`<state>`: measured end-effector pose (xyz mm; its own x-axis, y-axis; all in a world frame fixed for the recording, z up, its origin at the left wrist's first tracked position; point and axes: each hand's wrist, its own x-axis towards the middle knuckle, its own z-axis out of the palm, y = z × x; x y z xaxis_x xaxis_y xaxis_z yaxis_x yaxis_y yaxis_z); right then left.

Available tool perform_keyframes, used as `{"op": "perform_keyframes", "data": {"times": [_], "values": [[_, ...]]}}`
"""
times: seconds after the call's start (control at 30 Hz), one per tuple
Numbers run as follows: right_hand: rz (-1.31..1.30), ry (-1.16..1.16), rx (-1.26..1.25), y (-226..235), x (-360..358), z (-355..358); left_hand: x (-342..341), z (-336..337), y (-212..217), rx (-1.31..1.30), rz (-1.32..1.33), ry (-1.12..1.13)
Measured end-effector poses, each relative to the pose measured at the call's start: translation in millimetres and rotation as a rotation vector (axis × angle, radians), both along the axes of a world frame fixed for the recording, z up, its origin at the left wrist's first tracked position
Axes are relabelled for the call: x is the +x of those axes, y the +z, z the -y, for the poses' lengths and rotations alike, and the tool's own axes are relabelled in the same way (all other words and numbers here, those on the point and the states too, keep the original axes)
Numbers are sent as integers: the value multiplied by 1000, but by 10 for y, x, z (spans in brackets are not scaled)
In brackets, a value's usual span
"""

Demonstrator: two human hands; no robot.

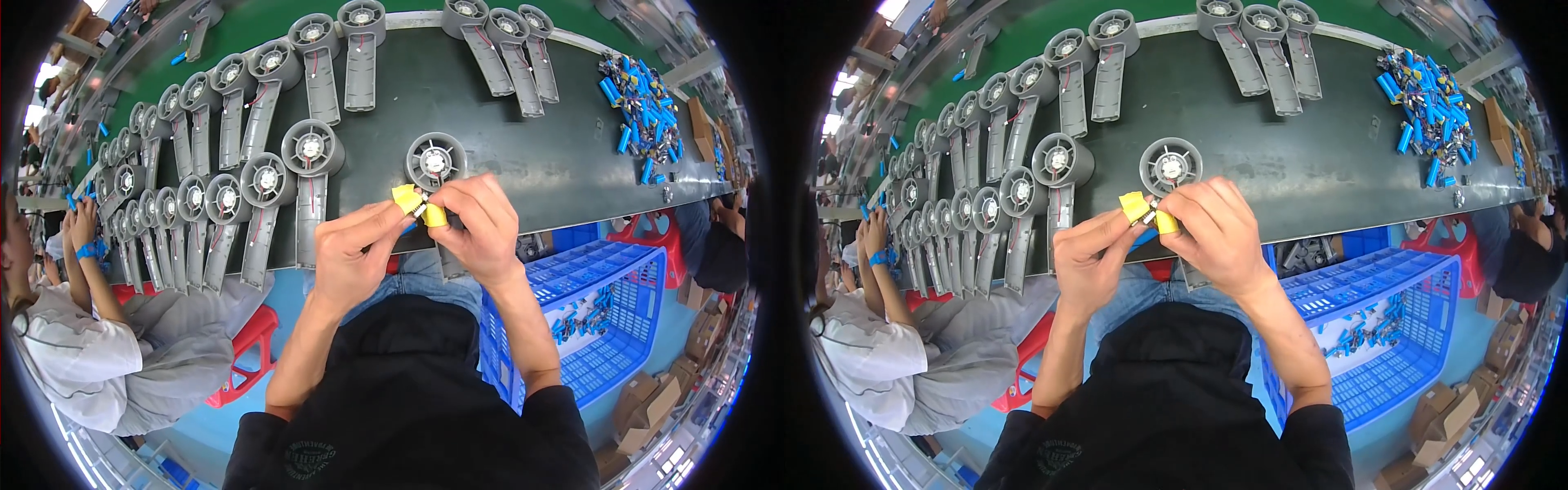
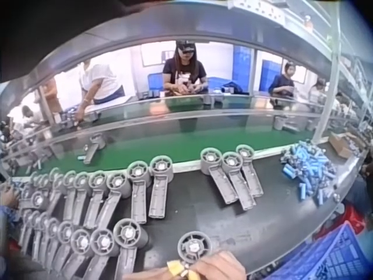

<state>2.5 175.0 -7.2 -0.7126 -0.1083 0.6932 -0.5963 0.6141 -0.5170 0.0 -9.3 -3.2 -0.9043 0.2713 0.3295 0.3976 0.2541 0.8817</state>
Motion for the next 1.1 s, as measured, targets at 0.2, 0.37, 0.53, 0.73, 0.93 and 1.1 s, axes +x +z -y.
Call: {"op": "perform_keyframes", "data": {"times": [0.2,0.37,0.53,0.73,0.93,1.1], "values": [[-3,52,33,0,-25,-75,-42,38,17,-71,-77,-63],[20,101,58,32,-17,-90,-37,56,49,-108,-57,-67],[6,92,52,39,4,-67,-15,24,8,-5,-32,-40],[9,78,75,20,-5,-84,-11,8,25,-16,-15,-45],[123,-28,7,75,133,-93,35,-41,-106,139,63,68],[743,-259,-417,128,537,-67,37,-52,-115,145,77,67]]}}
